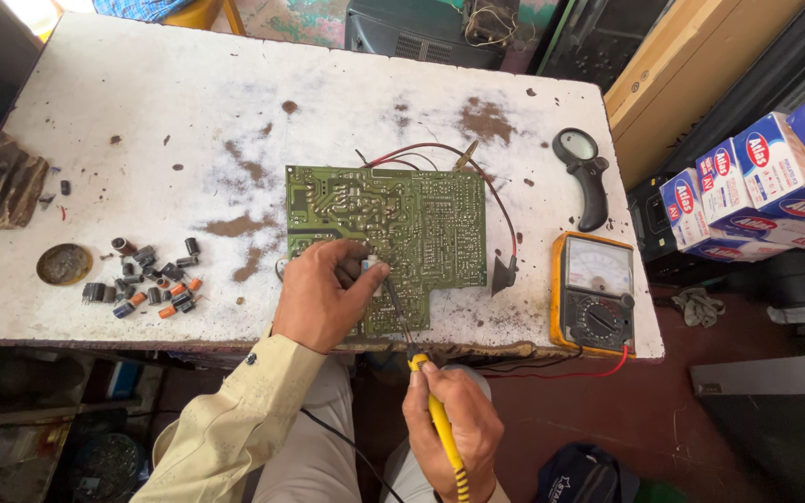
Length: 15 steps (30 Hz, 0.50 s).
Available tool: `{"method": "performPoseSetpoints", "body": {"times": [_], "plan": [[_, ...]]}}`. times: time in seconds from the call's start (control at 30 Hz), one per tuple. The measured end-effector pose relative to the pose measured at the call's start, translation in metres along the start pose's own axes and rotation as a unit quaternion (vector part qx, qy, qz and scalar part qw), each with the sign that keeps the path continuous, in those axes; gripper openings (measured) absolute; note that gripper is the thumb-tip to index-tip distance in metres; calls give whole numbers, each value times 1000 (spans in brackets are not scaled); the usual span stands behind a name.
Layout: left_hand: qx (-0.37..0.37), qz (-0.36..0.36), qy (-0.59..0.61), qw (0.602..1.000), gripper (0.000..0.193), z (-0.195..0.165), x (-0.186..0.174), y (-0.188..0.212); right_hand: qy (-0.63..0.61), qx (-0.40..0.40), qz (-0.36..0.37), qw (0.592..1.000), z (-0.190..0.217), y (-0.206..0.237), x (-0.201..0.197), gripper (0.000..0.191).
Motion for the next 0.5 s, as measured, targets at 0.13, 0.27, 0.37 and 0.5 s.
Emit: {"method": "performPoseSetpoints", "body": {"times": [0.13, 0.27, 0.37, 0.5], "plan": [[-19, -6, 0, 1000, 33, 0, 0, 1, 3, 21, -1, 1000, 2, 1, 1, 15], [-29, -5, 2, 1000, 31, 2, 1, 2, 5, 14, -7, 1000, 1, 3, 2, 16], [-27, -14, -2, 1000, 31, 3, 1, 2, 2, 4, -1, 1000, 1, 5, 3, 17], [-21, -23, -8, 999, 32, 3, 2, 3, 10, 18, -2, 1000, -1, 8, 4, 15]]}}
Point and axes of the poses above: each hand's wrist, its own y-axis away from the middle knuckle, its own x-axis out of the palm, z = x × y, the point moved 4 cm from there along -y, towards the middle knuckle, and after that the axes turned 4 degrees about x, right-handed, at the moved point
